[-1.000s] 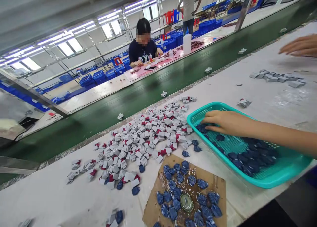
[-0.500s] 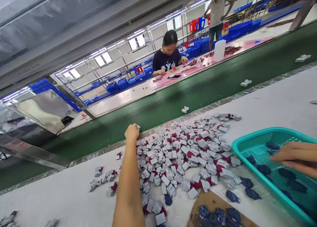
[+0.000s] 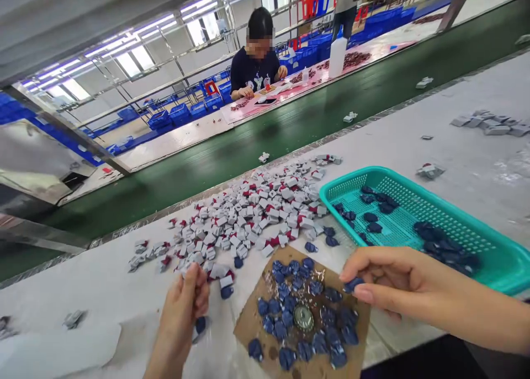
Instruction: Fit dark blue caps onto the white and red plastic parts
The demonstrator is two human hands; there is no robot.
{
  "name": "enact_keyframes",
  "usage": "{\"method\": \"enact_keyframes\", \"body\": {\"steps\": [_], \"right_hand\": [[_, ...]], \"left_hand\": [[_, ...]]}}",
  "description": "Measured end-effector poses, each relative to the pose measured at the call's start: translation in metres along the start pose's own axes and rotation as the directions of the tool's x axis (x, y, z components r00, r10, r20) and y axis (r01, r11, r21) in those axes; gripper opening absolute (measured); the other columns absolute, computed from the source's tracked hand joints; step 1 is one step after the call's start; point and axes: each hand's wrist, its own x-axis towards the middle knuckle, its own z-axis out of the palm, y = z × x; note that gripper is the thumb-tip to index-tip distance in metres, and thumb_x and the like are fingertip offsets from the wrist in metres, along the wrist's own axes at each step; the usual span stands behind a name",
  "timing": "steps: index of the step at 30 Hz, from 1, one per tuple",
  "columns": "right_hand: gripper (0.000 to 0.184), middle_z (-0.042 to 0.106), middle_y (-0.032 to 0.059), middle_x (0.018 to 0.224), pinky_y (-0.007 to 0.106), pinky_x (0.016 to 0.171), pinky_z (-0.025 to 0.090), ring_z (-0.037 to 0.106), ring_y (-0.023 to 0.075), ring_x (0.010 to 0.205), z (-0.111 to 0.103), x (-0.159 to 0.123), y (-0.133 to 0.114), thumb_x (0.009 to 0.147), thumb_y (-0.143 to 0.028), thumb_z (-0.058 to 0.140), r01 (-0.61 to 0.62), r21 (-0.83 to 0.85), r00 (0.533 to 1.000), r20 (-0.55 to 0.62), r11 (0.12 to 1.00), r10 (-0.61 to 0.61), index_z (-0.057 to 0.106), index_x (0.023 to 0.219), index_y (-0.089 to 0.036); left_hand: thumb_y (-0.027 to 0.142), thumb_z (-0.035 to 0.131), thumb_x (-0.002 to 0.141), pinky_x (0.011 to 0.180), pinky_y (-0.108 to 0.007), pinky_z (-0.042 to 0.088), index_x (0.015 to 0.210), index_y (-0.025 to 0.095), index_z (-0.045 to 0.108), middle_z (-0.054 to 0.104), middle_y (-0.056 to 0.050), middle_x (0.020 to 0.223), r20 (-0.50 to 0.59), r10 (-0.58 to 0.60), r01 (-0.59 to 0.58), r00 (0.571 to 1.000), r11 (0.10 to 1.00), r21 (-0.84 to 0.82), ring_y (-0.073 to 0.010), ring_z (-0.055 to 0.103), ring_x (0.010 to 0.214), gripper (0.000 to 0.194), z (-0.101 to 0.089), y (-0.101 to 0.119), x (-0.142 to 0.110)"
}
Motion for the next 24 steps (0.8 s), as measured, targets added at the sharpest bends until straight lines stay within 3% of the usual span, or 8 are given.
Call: {"method": "enact_keyframes", "body": {"steps": [2,5,7,9,12,14,17,24], "right_hand": [[0.028,0.058,0.0019,0.079,0.018,0.053,0.046,0.053,0.0096,0.063,0.013,-0.002,0.006,0.082,-0.047,0.063,0.013,0.070,0.998,0.056,0.997,-0.017,0.065,0.091,-0.021],[0.026,0.057,0.0027,0.084,0.021,0.060,0.048,0.056,0.0119,0.070,0.032,0.000,0.012,0.079,-0.039,0.065,-0.022,0.124,0.994,0.113,0.992,0.008,0.063,0.096,-0.020],[0.024,0.060,0.0044,0.086,0.023,0.061,0.049,0.059,0.0137,0.070,0.043,0.004,0.016,0.081,-0.038,0.061,0.007,0.007,0.993,0.115,1.000,-0.007,0.064,0.096,-0.019],[0.024,0.063,0.0057,0.087,0.026,0.061,0.048,0.060,0.0151,0.069,0.051,0.009,0.023,0.086,-0.036,0.053,0.150,-0.215,0.986,0.100,0.965,-0.131,0.065,0.096,-0.018],[0.025,0.064,0.0042,0.078,0.027,0.062,0.044,0.060,0.0163,0.068,0.058,0.018,0.036,0.094,-0.035,0.042,0.391,-0.539,0.915,0.139,0.746,-0.379,0.062,0.096,-0.019],[0.028,0.063,0.0042,0.076,0.028,0.061,0.042,0.060,0.0176,0.070,0.060,0.024,0.041,0.098,-0.034,0.036,0.453,-0.674,0.874,0.210,0.583,-0.438,0.058,0.090,-0.019],[0.024,0.063,0.0043,0.077,0.028,0.060,0.040,0.060,0.0187,0.070,0.065,0.032,0.037,0.097,-0.029,0.037,0.466,-0.770,0.870,0.310,0.435,-0.384,0.051,0.081,-0.019],[0.015,0.061,0.0029,0.075,0.027,0.057,0.035,0.060,0.0182,0.066,0.074,0.042,0.017,0.091,-0.018,0.048,0.485,-0.853,0.871,0.453,0.194,-0.189,0.049,0.076,-0.019]], "left_hand": [[0.052,0.074,0.064,0.033,-0.010,0.024,0.073,0.015,0.053,0.040,0.007,0.061,0.003,-0.106,0.104,0.994,0.969,-0.224,-0.0019,0.028,0.042,0.043,-0.004,-0.016,-0.036],[0.044,0.075,0.062,0.032,-0.013,0.034,0.078,0.015,0.063,0.046,0.003,0.065,0.057,-0.162,0.172,0.985,0.907,-0.385,-0.0050,0.037,0.046,0.035,-0.009,-0.035,-0.076],[0.039,0.081,0.055,0.029,-0.013,0.034,0.075,0.016,0.065,0.047,0.003,0.065,0.051,-0.166,0.172,0.985,0.892,-0.419,-0.0056,0.039,0.046,0.034,-0.010,-0.047,-0.094],[0.039,0.087,0.048,0.026,-0.013,0.034,0.074,0.018,0.068,0.051,0.003,0.065,0.000,-0.196,0.177,0.981,0.882,-0.437,-0.0069,0.042,0.046,0.039,-0.007,-0.060,-0.108],[0.041,0.090,0.046,0.028,-0.016,0.042,0.082,0.020,0.072,0.062,-0.001,0.068,-0.132,-0.229,0.147,0.964,0.879,-0.454,-0.0116,0.053,0.051,0.046,0.005,-0.076,-0.124],[0.039,0.090,0.047,0.033,-0.018,0.047,0.087,0.019,0.075,0.067,-0.004,0.070,-0.176,-0.211,0.111,0.961,0.884,-0.454,-0.0135,0.057,0.056,0.048,0.015,-0.083,-0.130],[0.037,0.091,0.046,0.037,-0.017,0.050,0.087,0.018,0.077,0.071,-0.006,0.073,-0.150,-0.176,0.092,0.973,0.890,-0.447,-0.0144,0.061,0.059,0.047,0.024,-0.087,-0.133],[0.039,0.090,0.046,0.038,-0.016,0.051,0.082,0.020,0.077,0.070,-0.004,0.067,-0.173,-0.154,0.061,0.973,0.890,-0.453,-0.0138,0.062,0.060,0.043,0.026,-0.088,-0.128]]}}
